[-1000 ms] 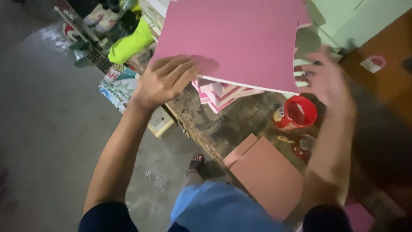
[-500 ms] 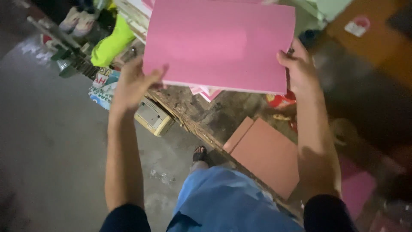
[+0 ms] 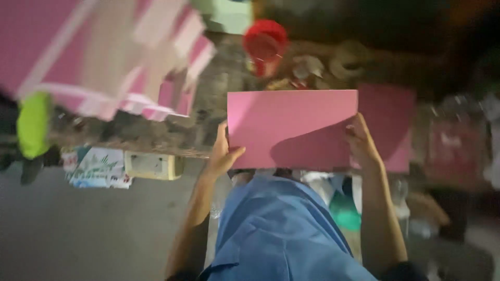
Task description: Folding pink paper sheets and pressing the creases on a wooden workbench.
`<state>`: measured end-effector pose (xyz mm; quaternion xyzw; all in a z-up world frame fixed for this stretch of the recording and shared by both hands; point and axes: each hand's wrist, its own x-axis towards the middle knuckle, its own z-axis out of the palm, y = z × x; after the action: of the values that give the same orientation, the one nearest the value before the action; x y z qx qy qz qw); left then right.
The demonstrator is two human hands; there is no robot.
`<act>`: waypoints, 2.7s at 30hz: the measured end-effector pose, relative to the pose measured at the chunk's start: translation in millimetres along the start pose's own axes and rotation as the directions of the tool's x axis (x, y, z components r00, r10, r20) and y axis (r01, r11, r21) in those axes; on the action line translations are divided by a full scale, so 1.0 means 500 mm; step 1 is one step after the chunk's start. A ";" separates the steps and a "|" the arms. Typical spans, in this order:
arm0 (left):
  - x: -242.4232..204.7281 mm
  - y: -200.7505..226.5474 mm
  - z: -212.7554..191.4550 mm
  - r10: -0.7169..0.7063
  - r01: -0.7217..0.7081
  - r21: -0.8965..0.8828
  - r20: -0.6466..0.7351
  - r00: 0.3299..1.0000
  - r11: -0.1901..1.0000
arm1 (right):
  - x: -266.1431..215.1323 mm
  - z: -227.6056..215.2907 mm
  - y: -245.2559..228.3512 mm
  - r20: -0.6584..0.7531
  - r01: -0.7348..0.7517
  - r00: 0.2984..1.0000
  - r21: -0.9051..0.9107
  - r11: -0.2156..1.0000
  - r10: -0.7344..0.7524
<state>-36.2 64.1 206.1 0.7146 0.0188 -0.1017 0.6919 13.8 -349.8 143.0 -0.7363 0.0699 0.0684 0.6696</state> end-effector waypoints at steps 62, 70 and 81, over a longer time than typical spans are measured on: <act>0.090 -0.163 0.150 -0.259 0.370 0.467 -0.286 0.923 0.803 | 0.046 0.040 0.326 -0.614 -0.414 0.749 -0.140 0.900 0.249; 0.143 -0.232 0.176 0.002 0.176 0.370 -0.435 0.901 0.912 | 0.055 0.010 0.375 -0.599 -0.433 0.741 -0.079 0.898 0.305; 0.173 -0.301 0.161 -0.044 0.302 0.507 -0.458 0.888 0.807 | 0.067 0.009 0.337 -0.580 -0.464 0.760 -0.166 0.870 0.295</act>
<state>13.5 -19.5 41.2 0.8864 0.2047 -0.0089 0.4151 14.0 -361.4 -28.3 -0.7877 0.3925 0.0052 0.4747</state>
